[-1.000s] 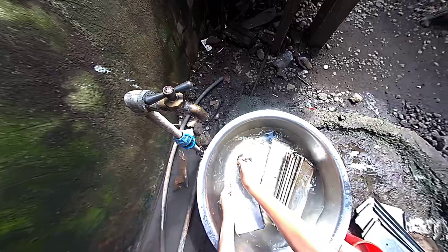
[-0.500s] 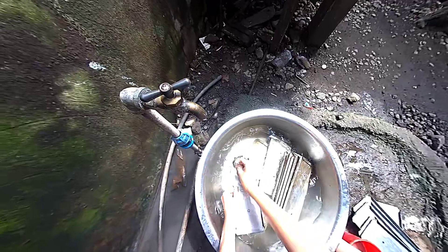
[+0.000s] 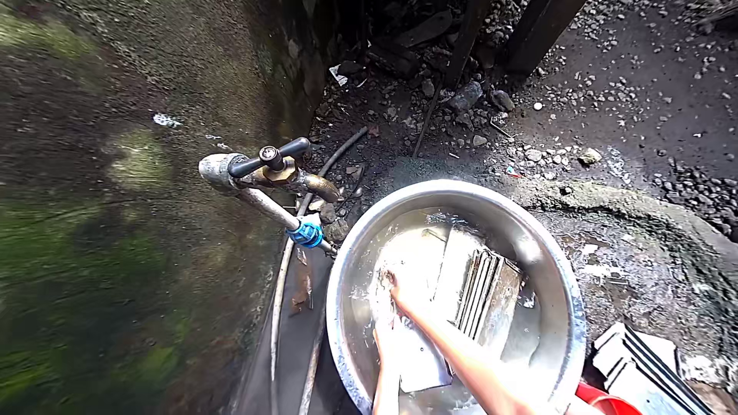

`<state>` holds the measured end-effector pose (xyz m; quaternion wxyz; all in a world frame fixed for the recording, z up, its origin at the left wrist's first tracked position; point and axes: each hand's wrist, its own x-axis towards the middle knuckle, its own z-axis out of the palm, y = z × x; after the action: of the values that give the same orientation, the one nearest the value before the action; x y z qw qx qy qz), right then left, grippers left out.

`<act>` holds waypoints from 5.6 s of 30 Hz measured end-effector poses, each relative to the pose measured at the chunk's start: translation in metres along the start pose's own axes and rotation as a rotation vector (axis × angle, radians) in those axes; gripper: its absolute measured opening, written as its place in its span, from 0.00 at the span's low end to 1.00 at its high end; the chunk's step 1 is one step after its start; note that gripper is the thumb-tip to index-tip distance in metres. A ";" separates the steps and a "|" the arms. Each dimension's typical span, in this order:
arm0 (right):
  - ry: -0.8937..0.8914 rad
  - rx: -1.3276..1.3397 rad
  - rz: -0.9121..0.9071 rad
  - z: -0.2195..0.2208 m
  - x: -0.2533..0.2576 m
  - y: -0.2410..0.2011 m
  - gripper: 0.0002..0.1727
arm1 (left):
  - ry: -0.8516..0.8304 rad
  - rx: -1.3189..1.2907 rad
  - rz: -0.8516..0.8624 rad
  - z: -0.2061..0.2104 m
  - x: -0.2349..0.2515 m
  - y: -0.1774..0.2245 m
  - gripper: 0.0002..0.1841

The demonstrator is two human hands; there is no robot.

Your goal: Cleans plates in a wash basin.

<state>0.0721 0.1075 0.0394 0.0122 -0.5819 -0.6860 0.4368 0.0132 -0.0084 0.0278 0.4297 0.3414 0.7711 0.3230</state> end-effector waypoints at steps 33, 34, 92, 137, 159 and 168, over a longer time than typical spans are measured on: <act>0.328 0.812 0.104 0.045 -0.165 0.038 0.23 | -0.295 -0.733 -0.272 -0.045 -0.066 0.030 0.34; 0.325 0.862 0.076 0.045 -0.172 0.035 0.22 | -0.290 -0.726 -0.232 -0.041 -0.070 0.025 0.33; -0.005 -0.073 -0.762 0.009 -0.005 0.010 0.28 | 0.367 -0.384 -0.093 -0.010 -0.026 -0.008 0.13; -0.049 -0.126 -0.965 0.021 -0.058 0.041 0.24 | 0.225 -0.030 -0.111 -0.016 -0.035 0.006 0.14; 0.036 0.027 -0.349 0.057 -0.129 0.003 0.24 | 0.163 -1.071 -0.461 -0.024 -0.025 0.017 0.35; 0.062 -0.047 -0.150 0.050 -0.120 -0.014 0.23 | 0.071 -1.107 -0.448 -0.024 -0.024 0.018 0.37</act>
<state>0.0735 -0.0178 0.0762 0.0524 -0.5421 -0.7371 0.4001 0.0055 -0.0225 0.0628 0.5754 -0.1150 0.5551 0.5895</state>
